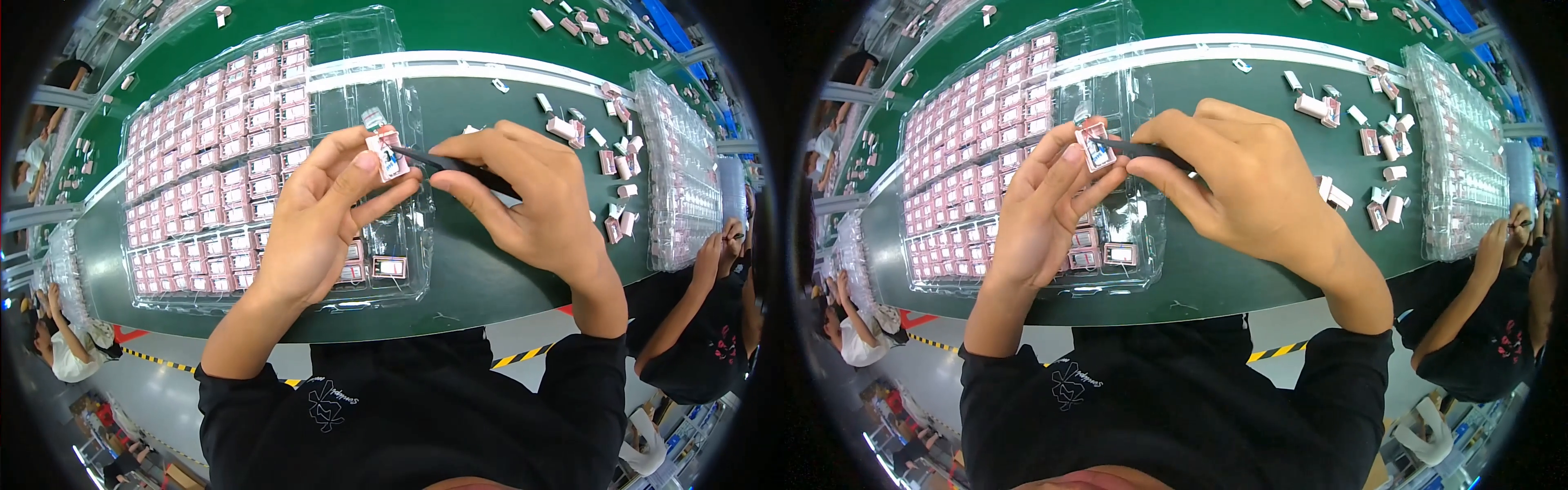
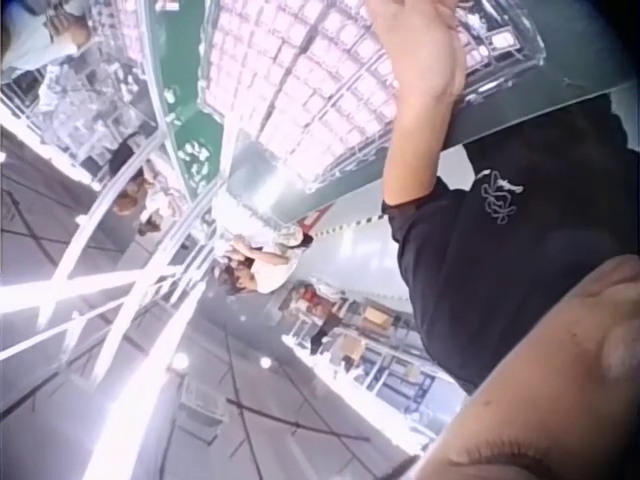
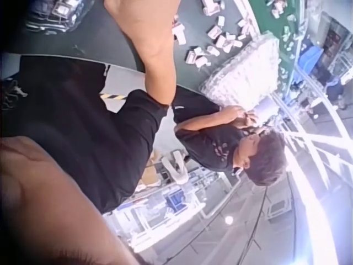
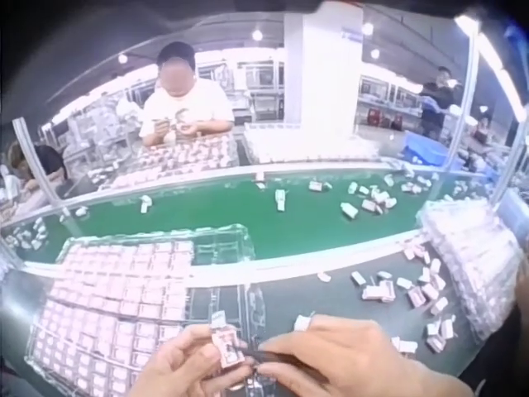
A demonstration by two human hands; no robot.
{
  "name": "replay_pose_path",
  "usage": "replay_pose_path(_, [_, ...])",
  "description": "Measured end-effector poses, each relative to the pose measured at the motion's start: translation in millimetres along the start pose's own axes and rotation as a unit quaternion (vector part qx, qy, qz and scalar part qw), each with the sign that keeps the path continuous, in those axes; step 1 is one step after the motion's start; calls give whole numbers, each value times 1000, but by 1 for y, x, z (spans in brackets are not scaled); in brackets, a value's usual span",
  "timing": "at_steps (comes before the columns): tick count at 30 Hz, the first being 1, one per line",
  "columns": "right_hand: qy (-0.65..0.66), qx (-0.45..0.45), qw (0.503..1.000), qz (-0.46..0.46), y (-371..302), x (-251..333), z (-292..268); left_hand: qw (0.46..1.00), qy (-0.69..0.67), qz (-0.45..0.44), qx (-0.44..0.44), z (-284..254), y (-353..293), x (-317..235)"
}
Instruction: The person assembles small electronic components into plastic housings by hand, taking components from a tray and inserting them into the housings.
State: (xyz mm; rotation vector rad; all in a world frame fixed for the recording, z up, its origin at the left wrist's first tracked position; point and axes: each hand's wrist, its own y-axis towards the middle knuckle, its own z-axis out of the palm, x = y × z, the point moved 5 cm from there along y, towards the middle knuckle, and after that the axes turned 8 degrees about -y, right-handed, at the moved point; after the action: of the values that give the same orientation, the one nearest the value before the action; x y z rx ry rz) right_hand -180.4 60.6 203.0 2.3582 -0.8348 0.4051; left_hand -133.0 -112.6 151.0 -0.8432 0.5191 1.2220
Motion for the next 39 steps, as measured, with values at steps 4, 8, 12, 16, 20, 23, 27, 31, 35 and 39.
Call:
replay_pose_path(4, [-37, -32, 998, -35, -2, 3, -3, 1000, 2, 7, -9, 2, 1, 2])
replay_pose_path(8, [-38, -41, 998, -36, -2, 5, 0, 1000, 4, 5, -12, -1, 2, 3])
replay_pose_path(12, [-38, -65, 997, -27, -5, 5, 5, 1000, 1, 6, -18, -3, 2, 3])
replay_pose_path(16, [-47, -81, 995, -18, -7, 7, 7, 1000, 10, 13, -19, -1, 2, 3])
replay_pose_path(20, [-27, -59, 998, -5, -7, 4, 9, 999, 21, 17, -25, -1, 1, 3])
replay_pose_path(23, [7, -53, 999, 3, -6, 2, 9, 999, 32, 26, -12, -2, 1, 3])
replay_pose_path(27, [55, -62, 996, 9, -4, -5, 7, 998, 51, 5, 36, -3, 2, 2])
replay_pose_path(31, [118, -26, 992, 37, -4, -11, 7, 999, 51, 8, 14, -2, 1, 3])
replay_pose_path(35, [188, 48, 978, 75, -3, -10, 8, 998, 56, 15, 2, -3, 2, 0])
replay_pose_path(39, [345, 35, 923, 166, -7, -19, 8, 999, 49, 15, 10, -7, 5, 1])
